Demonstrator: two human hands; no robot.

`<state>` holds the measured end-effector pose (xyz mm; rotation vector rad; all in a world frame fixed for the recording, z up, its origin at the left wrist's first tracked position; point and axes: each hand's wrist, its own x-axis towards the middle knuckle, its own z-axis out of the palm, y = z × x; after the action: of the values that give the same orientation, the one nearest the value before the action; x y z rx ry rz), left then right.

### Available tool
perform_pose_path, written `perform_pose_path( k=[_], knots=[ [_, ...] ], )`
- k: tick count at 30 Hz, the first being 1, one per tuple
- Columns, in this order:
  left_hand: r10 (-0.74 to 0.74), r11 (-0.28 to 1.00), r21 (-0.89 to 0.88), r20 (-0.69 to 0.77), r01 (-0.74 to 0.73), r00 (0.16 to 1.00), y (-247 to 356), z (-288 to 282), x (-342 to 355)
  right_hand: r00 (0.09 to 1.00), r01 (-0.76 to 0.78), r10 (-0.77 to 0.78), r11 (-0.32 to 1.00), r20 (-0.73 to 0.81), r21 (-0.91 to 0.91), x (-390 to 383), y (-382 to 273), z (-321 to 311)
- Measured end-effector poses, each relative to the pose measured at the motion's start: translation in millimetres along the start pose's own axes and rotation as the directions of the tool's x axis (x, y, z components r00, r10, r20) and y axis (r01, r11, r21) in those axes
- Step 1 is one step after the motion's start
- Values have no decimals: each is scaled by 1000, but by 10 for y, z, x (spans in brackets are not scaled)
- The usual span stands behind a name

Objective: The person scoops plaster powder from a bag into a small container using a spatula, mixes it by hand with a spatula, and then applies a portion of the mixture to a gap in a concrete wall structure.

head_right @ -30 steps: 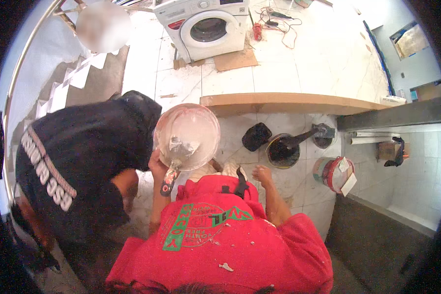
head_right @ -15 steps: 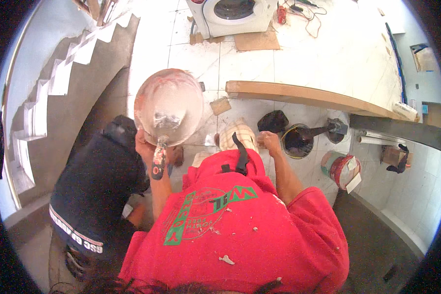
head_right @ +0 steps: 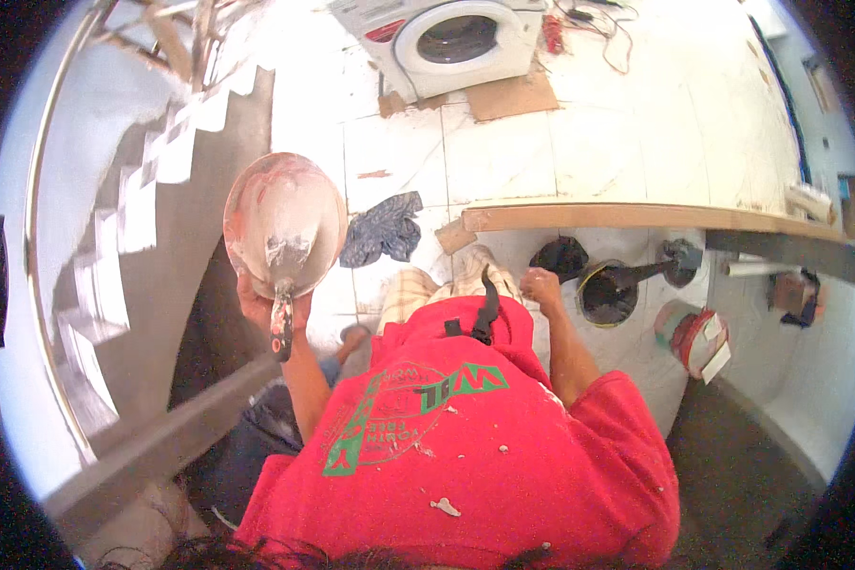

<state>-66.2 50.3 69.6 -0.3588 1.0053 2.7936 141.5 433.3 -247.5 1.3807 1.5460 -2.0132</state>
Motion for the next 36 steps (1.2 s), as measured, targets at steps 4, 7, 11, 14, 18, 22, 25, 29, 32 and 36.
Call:
perform_pose_path(
  k=[4,7,11,14,18,22,25,29,32,36],
  knots=[
    [-75,996,45,99,71,992,84,-17,148,986,164,-155,972,-67,168,-32,-20,70],
    [-181,983,30,222,179,958,127,-133,251,969,214,-169,941,-182,264,-145,302,149],
    [-265,962,151,345,226,900,220,-407,533,924,251,-106,894,-368,372,-167,974,504],
    [-329,931,289,394,224,858,281,-580,918,879,343,-82,794,-471,503,-127,1620,1061],
    [-467,857,437,432,275,771,541,-707,1383,871,330,69,652,-487,682,-195,2271,2068],
    [-677,715,573,422,401,603,838,-649,1696,879,253,173,620,-444,742,-511,2763,3194],
    [-769,629,614,400,476,499,975,-565,1770,886,200,238,579,-399,790,-790,3063,3975],
    [-840,534,658,338,532,425,931,-358,1829,879,142,337,488,-336,861,-1076,3149,4623],
    [-846,530,680,382,507,372,771,-240,1853,853,166,378,456,-360,874,-1177,3118,4740],
    [-848,488,746,281,454,449,505,-51,1936,848,321,330,306,-416,896,-1186,2905,4579]
  ],
)
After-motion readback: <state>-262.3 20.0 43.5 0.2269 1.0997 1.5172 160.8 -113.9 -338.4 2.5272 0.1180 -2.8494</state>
